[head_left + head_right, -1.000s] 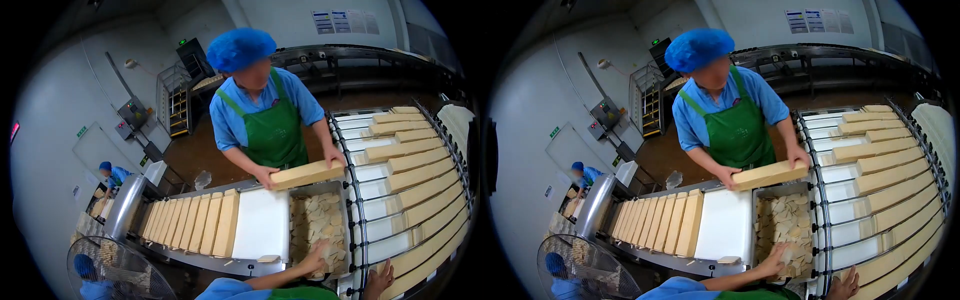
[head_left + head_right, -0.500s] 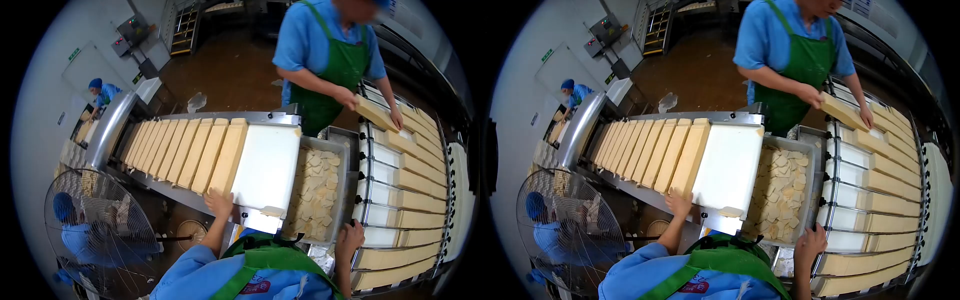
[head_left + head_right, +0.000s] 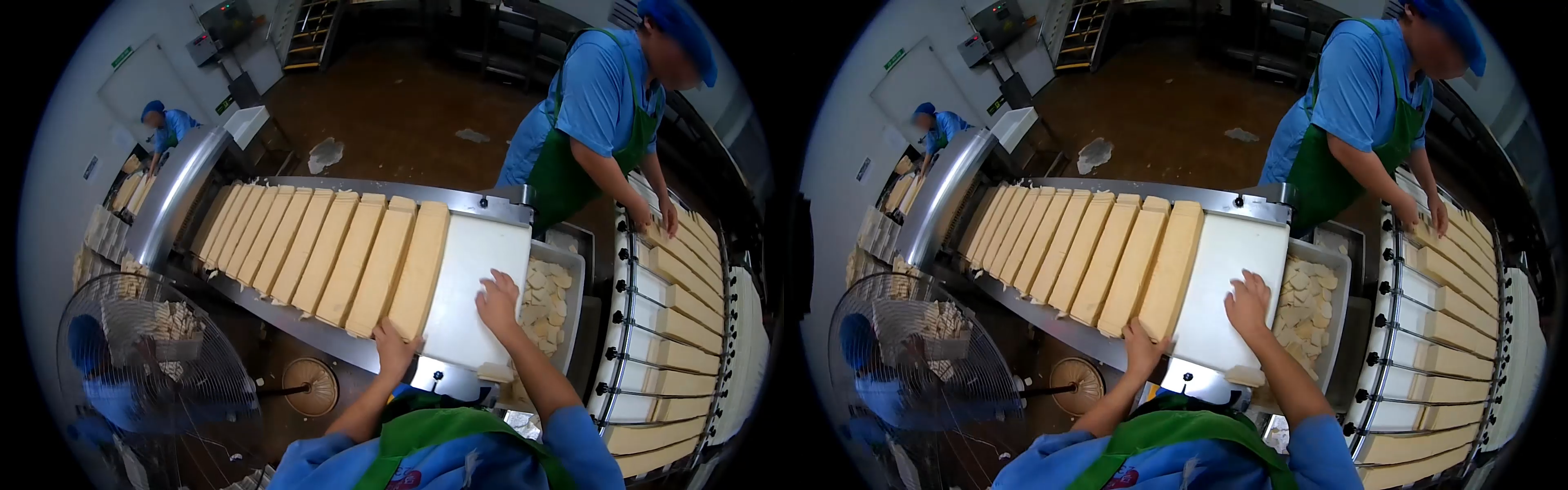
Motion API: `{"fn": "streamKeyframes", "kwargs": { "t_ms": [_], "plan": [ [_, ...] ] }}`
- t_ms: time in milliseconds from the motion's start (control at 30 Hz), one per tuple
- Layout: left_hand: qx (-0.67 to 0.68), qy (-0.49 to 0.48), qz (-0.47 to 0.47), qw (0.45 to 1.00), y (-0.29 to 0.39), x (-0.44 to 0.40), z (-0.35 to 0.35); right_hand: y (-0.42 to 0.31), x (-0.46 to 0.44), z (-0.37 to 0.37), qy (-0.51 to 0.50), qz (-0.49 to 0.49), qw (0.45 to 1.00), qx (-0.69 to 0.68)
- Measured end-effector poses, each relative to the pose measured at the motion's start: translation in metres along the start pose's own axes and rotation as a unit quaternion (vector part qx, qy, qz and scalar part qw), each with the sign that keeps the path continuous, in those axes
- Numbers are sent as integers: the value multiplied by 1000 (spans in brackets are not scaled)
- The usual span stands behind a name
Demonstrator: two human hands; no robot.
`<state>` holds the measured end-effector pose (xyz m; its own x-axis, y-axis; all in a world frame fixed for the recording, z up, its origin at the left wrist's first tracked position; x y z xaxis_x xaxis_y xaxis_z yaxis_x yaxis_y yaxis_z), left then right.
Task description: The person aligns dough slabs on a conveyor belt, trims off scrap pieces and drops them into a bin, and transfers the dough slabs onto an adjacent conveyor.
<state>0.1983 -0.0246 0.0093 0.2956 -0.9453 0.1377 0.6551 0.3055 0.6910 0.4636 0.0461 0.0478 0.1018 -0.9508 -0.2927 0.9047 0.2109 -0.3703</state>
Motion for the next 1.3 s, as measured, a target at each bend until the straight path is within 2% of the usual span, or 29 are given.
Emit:
{"fn": "streamKeyframes", "kwargs": {
  "t_ms": [100,367,533,600,667,767,800,867,933,1000,1033,1100,1167,1233,1300],
  "plan": [
    [-61,-39,3,997,1,1,-6,-11,-59,-46,-50,-45,995,75],
    [-139,-99,-63,983,5,-1,-22,-43,-180,-94,-156,-82,979,105],
    [-138,-156,-42,977,10,-1,-28,-39,-184,-99,-211,-149,962,86],
    [-141,-151,-51,977,11,-2,-31,-22,-179,-82,-214,-200,953,74],
    [-117,-190,-46,974,9,-3,-39,10,-158,-58,-199,-304,931,43],
    [-42,-217,-112,969,25,-4,-43,55,-120,-16,-180,-371,909,55],
    [-31,-223,-139,964,28,-2,-51,75,-113,-23,-195,-328,921,82],
    [-67,-246,-127,959,60,6,-55,94,-82,-1,-171,-388,900,103],
    [-103,-217,-135,961,74,11,-67,112,-47,28,-79,-473,877,-31],
    [-73,-191,-174,963,94,18,-73,137,-8,50,16,-493,867,-62],
    [-53,-178,-193,963,103,24,-74,143,13,59,30,-503,861,-65],
    [-36,-167,-224,960,129,42,-79,161,71,102,141,-531,834,-58],
    [34,-204,-237,949,154,64,-85,158,134,156,249,-542,791,-133],
    [44,-234,-282,929,188,95,-97,161,199,209,328,-531,776,-90],
    [58,-253,-347,901,225,134,-104,161,260,257,374,-570,723,-109]
  ]
}}
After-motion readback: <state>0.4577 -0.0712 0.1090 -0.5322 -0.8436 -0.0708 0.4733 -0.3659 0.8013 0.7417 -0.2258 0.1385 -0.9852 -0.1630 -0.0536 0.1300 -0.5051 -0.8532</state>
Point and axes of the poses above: each hand's wrist, its own x-axis away from the middle knuckle, its own z-axis out of the back of the hand, y = z × x, the point moved 10 cm from there along -x, towards the middle knuckle, and after that the axes turned 7 degrees about z, right-handed, at the moved point
